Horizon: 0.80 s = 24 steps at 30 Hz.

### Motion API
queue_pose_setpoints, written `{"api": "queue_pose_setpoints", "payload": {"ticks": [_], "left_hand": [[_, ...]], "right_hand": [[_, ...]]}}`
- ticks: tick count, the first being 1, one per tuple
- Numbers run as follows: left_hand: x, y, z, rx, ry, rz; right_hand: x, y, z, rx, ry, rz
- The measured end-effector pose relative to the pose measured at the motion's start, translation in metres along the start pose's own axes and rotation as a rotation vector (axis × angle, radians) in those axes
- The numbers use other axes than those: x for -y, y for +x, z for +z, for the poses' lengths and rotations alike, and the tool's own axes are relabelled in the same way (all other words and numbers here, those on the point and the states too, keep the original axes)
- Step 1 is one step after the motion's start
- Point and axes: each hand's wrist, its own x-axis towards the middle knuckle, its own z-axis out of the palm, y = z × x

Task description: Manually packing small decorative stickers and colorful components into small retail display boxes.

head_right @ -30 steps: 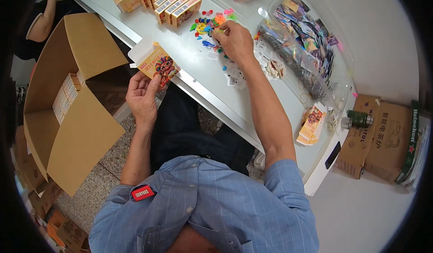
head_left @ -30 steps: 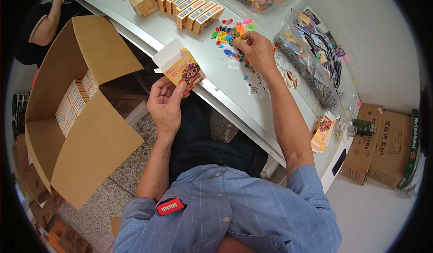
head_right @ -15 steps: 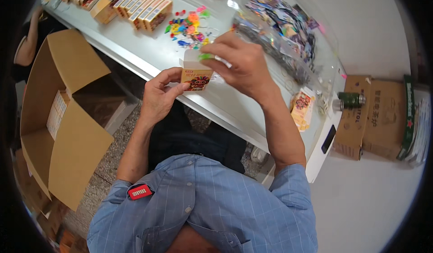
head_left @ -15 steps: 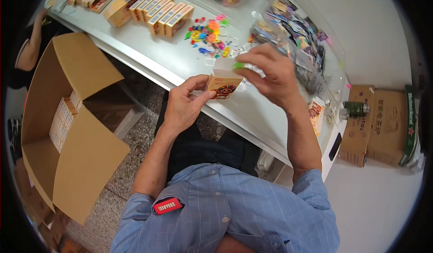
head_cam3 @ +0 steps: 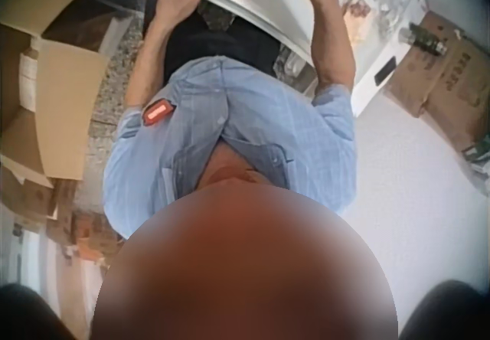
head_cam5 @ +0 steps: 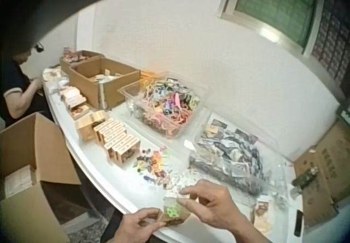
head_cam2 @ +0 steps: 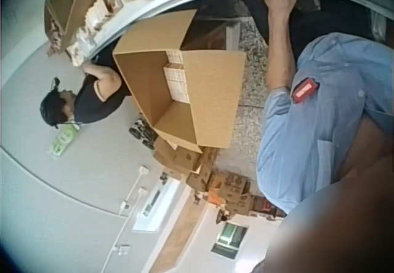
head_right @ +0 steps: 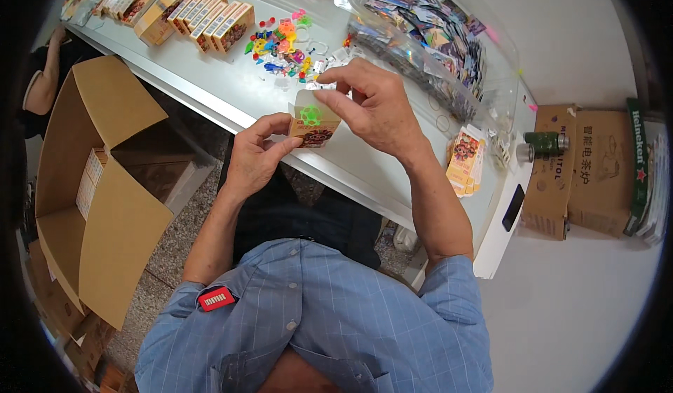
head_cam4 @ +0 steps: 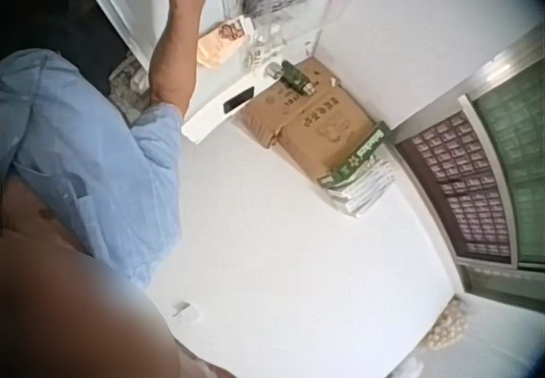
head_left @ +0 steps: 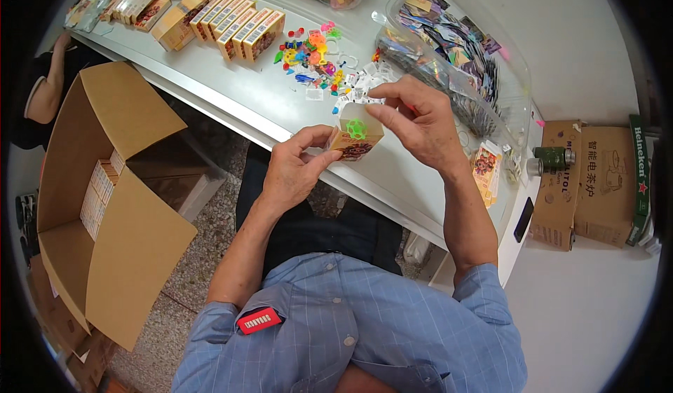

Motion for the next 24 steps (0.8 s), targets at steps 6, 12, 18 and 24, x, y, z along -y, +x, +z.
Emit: {"api": "queue_pose_setpoints", "payload": {"ticks": [6, 12, 18, 24], "left_hand": [[0.001, -0.003, 0.001, -0.013, -0.046, -0.016], [0.003, -0.005, 0.001, -0.010, -0.065, -0.005], [0.008, 0.000, 0.001, -0.086, -0.006, -0.015], [0.018, 0.019, -0.015, -0.230, -0.149, 0.075]], "right_hand": [[0.007, -0.010, 0.000, -0.019, -0.031, -0.031], [0.001, -0.024, 0.020, 0.066, -0.276, -0.143], [-0.042, -0.052, 0.013, -0.269, 0.147, -0.041], [-0.098, -0.094, -0.001, -0.471, 1.155, 0.526]]}}
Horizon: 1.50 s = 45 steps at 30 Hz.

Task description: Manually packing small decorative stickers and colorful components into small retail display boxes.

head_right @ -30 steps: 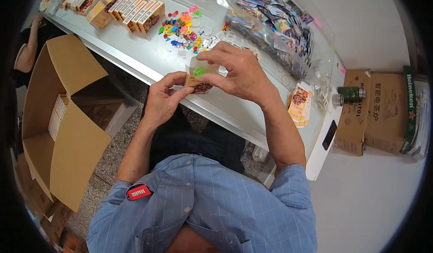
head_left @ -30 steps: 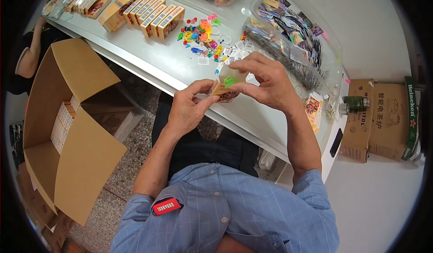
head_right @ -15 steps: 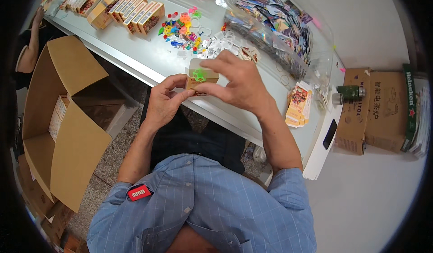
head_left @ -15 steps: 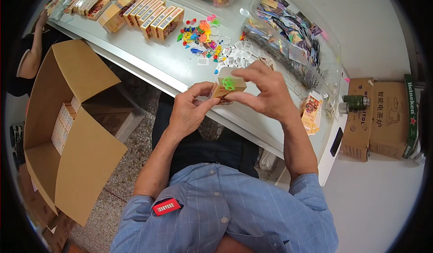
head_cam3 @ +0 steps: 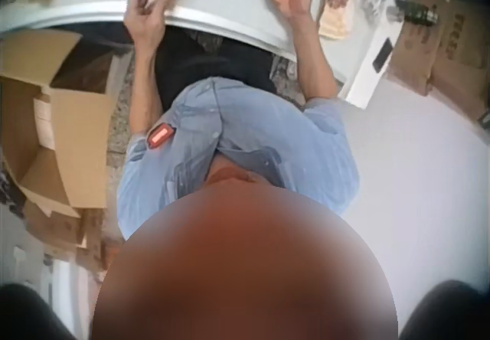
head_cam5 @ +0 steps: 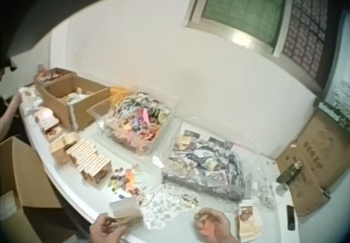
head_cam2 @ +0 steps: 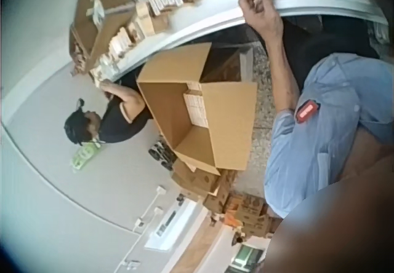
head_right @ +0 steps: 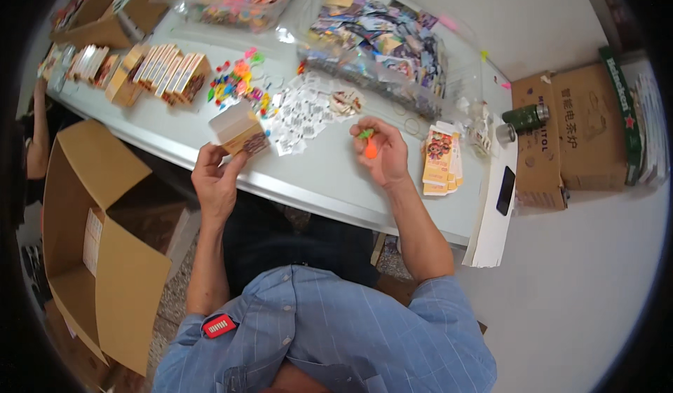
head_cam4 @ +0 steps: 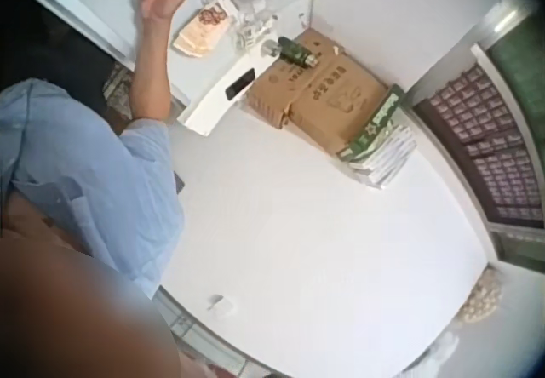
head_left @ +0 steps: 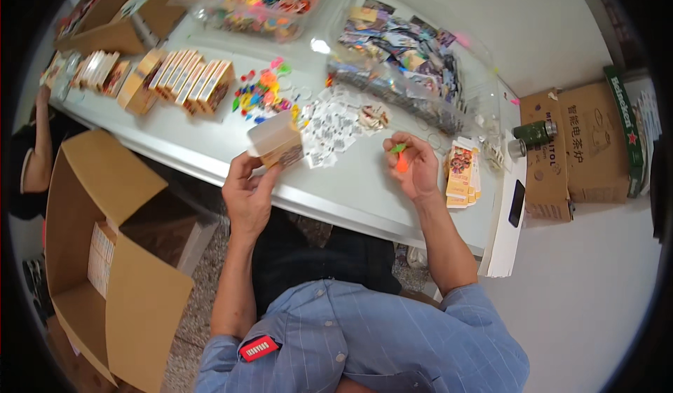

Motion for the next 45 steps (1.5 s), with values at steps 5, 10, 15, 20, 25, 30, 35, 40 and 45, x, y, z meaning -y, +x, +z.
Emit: {"api": "queue_pose_setpoints", "payload": {"ticks": [5, 10, 15, 20, 25, 30, 35, 40, 45], "left_hand": [[0.007, 0.024, 0.003, -0.024, -0.096, 0.070], [0.020, 0.033, 0.006, -0.012, -0.006, 0.079], [0.018, 0.032, 0.006, 0.022, 0.082, -0.006], [0.017, 0.030, 0.007, 0.024, 0.096, -0.027], [0.012, 0.029, 0.009, -0.004, 0.135, -0.069], [0.011, 0.029, 0.010, -0.014, 0.149, -0.084], [0.010, 0.029, 0.008, -0.013, 0.142, -0.064], [0.015, 0.034, 0.009, -0.009, 0.123, -0.039], [0.013, 0.035, 0.009, 0.003, 0.122, -0.051]], "right_hand": [[0.039, 0.005, 0.015, -0.005, 0.039, 0.023], [0.136, 0.070, 0.052, -0.043, -0.911, -0.685], [0.155, 0.191, 0.034, 0.066, -1.759, -0.634], [0.154, 0.268, 0.042, 0.081, -1.958, -0.540], [0.148, 0.333, 0.043, 0.231, -2.154, -0.269], [0.149, 0.346, 0.045, 0.436, -2.219, -0.198], [0.149, 0.336, 0.047, 0.366, -2.464, -0.476], [0.144, 0.327, 0.030, 0.254, -2.326, -0.520], [0.147, 0.333, 0.050, 0.355, -2.476, -0.333]]}}
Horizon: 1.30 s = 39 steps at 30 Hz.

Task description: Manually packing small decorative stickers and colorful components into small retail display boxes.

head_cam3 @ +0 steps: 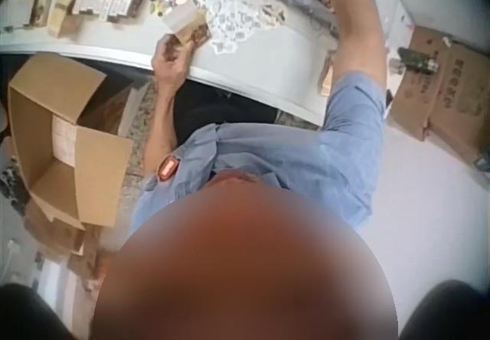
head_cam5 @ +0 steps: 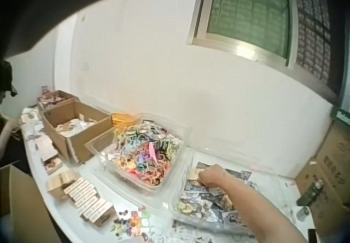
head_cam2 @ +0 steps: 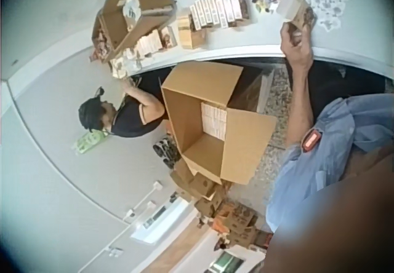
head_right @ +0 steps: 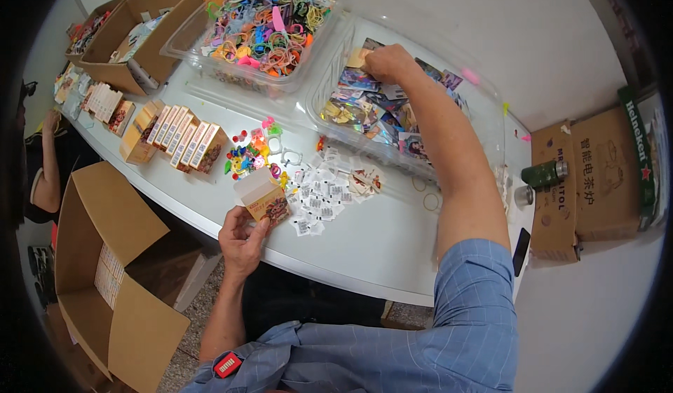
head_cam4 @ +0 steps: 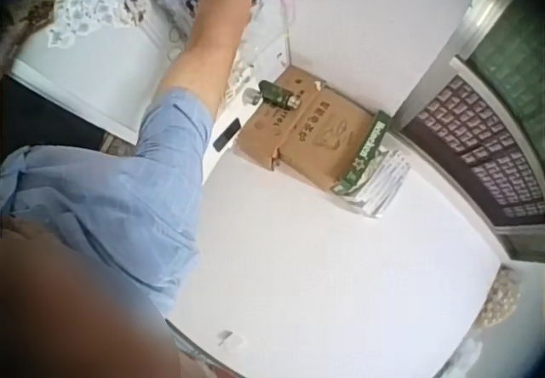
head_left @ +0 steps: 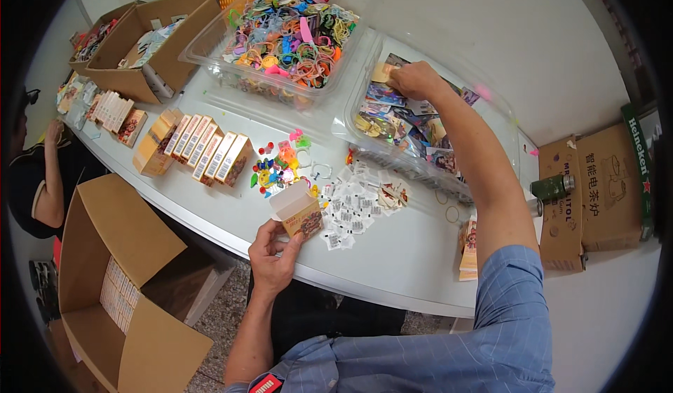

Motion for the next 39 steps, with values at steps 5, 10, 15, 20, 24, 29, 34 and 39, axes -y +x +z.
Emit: {"api": "queue_pose_setpoints", "payload": {"ticks": [5, 10, 15, 20, 24, 29, 34, 39], "left_hand": [[0.004, -0.003, 0.000, -0.003, -0.002, -0.022], [0.003, -0.008, -0.001, -0.013, -0.013, -0.016], [0.004, -0.007, -0.002, 0.003, -0.030, -0.022], [0.013, -0.002, -0.011, 0.042, -0.029, 0.002], [0.002, 0.001, -0.014, 0.144, -0.137, -0.035], [-0.022, -0.022, -0.016, 0.237, -0.105, -0.045], [-0.033, -0.043, -0.022, 0.283, -0.067, -0.022], [-0.032, -0.056, -0.022, 0.328, -0.033, -0.048]], "right_hand": [[-0.009, -0.002, 0.014, -0.278, -0.037, -0.032], [-0.020, -0.017, 0.014, -0.468, 0.068, 0.017], [-0.016, -0.056, 0.001, -0.764, 0.473, 0.192], [0.050, -0.154, -0.062, -0.807, 1.150, 0.077], [0.116, -0.220, -0.068, -0.773, 1.297, -0.168], [0.170, -0.235, -0.070, -0.685, 0.994, -0.461], [0.172, -0.252, -0.063, -0.637, 0.824, -0.465], [0.179, -0.267, -0.074, -0.558, 0.682, -0.499]]}}
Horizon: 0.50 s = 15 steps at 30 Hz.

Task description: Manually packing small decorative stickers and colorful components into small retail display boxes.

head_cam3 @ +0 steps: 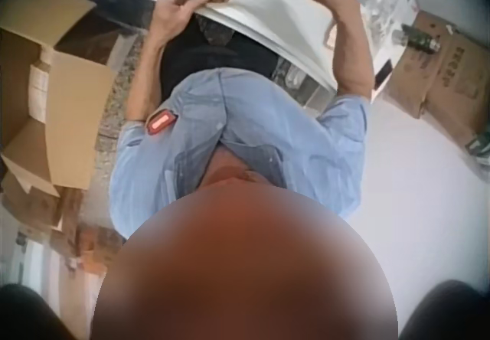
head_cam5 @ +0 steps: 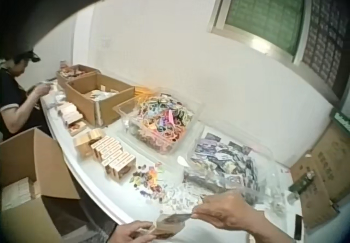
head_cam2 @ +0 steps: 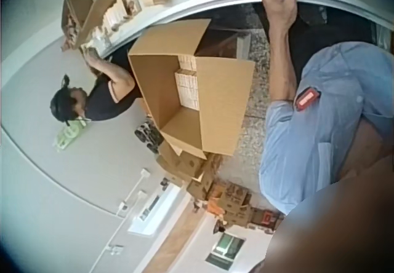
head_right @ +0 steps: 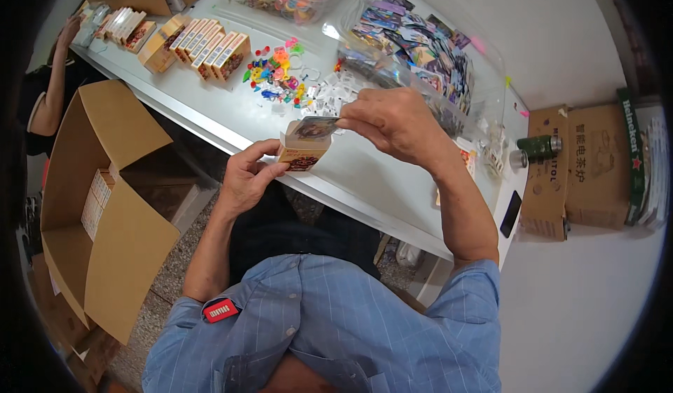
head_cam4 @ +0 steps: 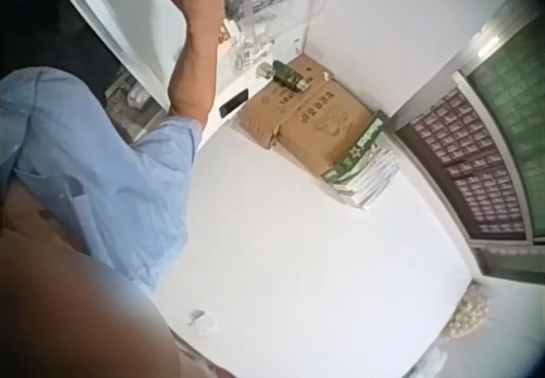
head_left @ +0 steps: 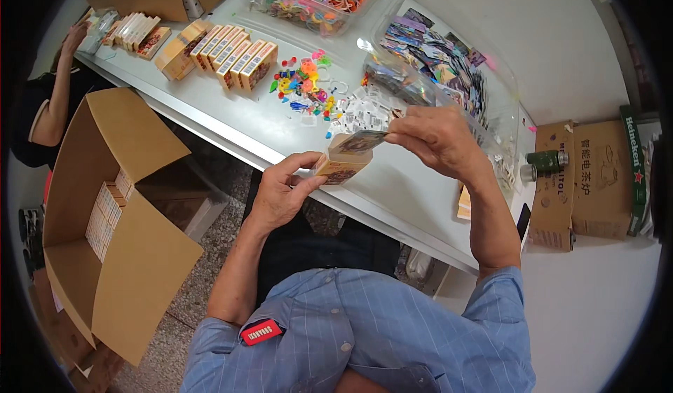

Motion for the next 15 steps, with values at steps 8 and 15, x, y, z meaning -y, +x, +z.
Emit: {"api": "queue_pose_setpoints", "payload": {"ticks": [8, 15], "left_hand": [[0.004, -0.007, 0.017, 0.029, -0.032, 0.031], [0.004, -0.019, 0.029, 0.039, -0.223, -0.106]], "right_hand": [[0.024, -0.020, 0.026, 0.099, 0.090, 0.324], [0.033, -0.035, 0.025, -0.274, 1.351, 0.791]]}}
